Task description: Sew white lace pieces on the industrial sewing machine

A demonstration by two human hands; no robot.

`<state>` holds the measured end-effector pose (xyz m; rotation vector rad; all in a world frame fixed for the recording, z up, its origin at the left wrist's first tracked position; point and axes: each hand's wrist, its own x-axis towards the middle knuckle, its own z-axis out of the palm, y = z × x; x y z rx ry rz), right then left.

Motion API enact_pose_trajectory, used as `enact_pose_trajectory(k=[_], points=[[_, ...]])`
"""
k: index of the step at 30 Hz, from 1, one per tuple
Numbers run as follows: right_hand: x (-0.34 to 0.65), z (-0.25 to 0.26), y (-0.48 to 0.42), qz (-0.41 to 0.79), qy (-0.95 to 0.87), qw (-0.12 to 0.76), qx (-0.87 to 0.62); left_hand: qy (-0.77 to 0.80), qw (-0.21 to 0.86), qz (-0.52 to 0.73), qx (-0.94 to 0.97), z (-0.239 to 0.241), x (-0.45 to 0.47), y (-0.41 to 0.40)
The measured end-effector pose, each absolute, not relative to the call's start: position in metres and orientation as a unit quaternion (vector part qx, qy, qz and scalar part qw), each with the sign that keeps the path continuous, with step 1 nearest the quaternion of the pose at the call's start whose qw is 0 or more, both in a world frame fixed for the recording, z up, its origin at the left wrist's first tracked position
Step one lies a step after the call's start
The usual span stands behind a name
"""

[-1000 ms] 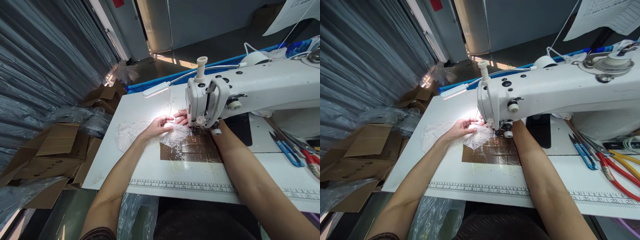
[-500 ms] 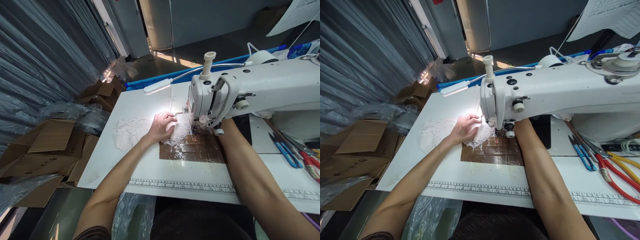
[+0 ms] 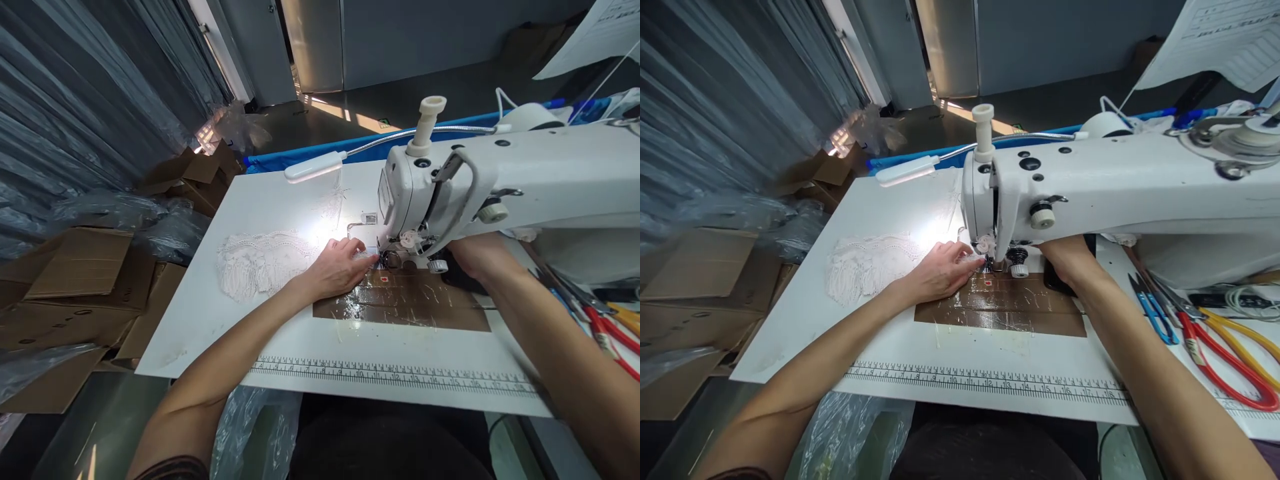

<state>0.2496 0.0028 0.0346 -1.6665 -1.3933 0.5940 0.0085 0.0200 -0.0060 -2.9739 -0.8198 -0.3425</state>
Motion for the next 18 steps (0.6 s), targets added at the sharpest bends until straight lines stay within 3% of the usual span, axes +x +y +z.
enact_pose_trajectory(k=[6, 11, 14, 18], points=[[0.272, 0.02, -0.047, 0.28, -0.533, 0.418, -0.681, -0.352, 0.024, -0.146, -0.924, 0.027, -0.023, 0.035], [0.285, 0.002, -0.085, 0.206, -0.643, 0.377, -0.635, -0.392, -0.013, 0.035, -0.919, 0.067, -0.024, 0.006], [0.282, -0.009, -0.095, 0.151, -0.723, 0.364, -0.567, -0.367, -0.067, 0.091, -0.923, 0.068, -0.014, -0.023], [0.274, -0.023, -0.098, 0.098, -0.771, 0.366, -0.511, -0.32, -0.093, 0.03, -0.942, 0.045, -0.003, -0.051]])
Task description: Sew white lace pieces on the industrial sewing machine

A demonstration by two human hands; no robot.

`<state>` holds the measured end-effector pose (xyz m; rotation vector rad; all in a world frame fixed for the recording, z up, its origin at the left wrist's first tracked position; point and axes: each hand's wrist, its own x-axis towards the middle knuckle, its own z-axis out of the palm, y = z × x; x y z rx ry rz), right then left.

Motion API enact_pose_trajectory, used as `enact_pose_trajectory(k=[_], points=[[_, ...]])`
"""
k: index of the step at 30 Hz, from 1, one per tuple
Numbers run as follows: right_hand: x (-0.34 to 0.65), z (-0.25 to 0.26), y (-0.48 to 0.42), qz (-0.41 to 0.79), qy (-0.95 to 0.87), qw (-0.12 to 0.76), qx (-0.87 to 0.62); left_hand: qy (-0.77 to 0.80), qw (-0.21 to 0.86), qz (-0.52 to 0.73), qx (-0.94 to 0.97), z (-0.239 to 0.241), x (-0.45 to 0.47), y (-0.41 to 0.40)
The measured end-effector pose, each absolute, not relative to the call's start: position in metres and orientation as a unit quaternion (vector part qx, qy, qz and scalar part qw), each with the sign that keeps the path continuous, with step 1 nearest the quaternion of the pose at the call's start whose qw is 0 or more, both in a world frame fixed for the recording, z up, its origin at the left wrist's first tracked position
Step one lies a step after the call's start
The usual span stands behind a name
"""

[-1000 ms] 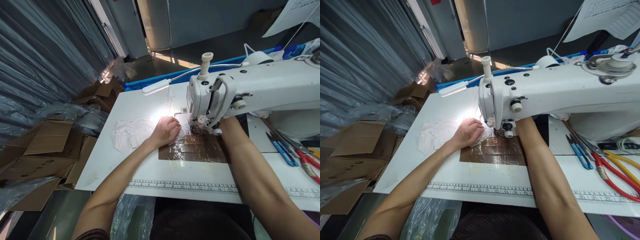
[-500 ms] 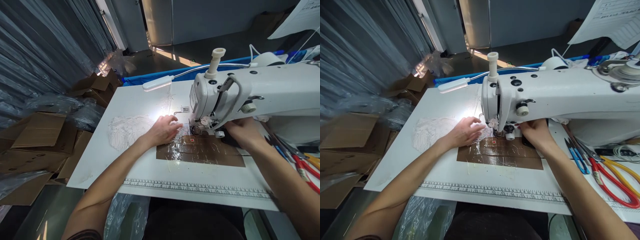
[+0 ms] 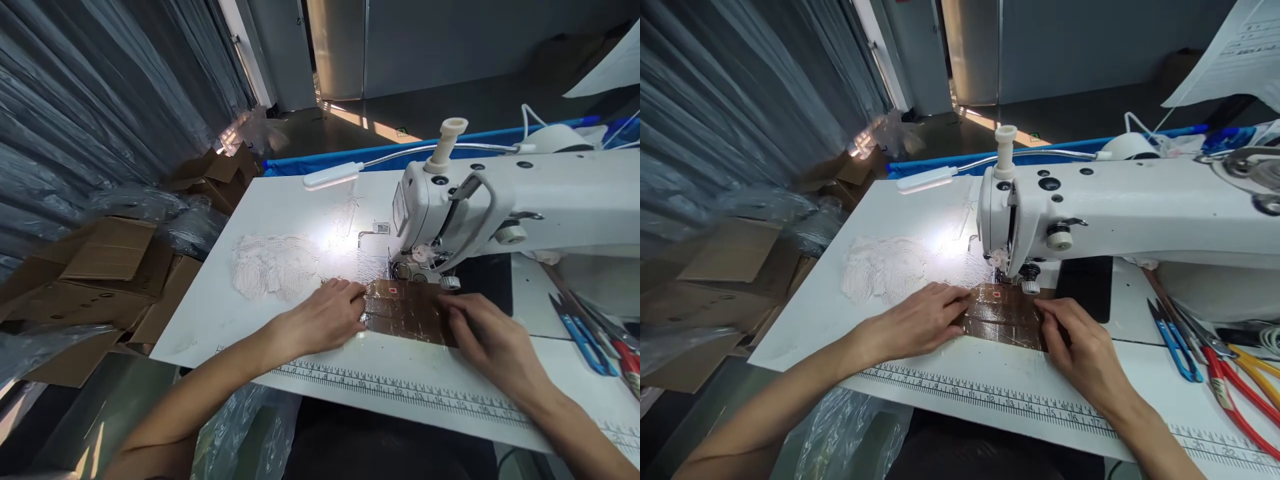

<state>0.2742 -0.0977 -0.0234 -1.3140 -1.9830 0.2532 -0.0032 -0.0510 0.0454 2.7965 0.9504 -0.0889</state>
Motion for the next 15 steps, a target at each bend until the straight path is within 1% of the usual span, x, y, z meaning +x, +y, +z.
enact_pose_trajectory(k=[4, 8, 11, 15], points=[[0.277, -0.027, -0.097, 0.039, -0.768, 0.369, -0.522, 0.298, 0.107, 0.036, 0.948, 0.025, 0.006, -0.052], [0.306, -0.025, -0.101, -0.083, -0.717, 0.362, -0.59, 0.325, 0.102, 0.048, 0.939, 0.016, 0.017, -0.039], [0.335, -0.031, -0.107, -0.154, -0.685, 0.307, -0.643, 0.332, 0.103, 0.051, 0.936, 0.009, 0.021, -0.033], [0.356, -0.043, -0.115, -0.193, -0.644, 0.201, -0.713, 0.336, 0.103, 0.079, 0.933, 0.001, 0.021, -0.032]])
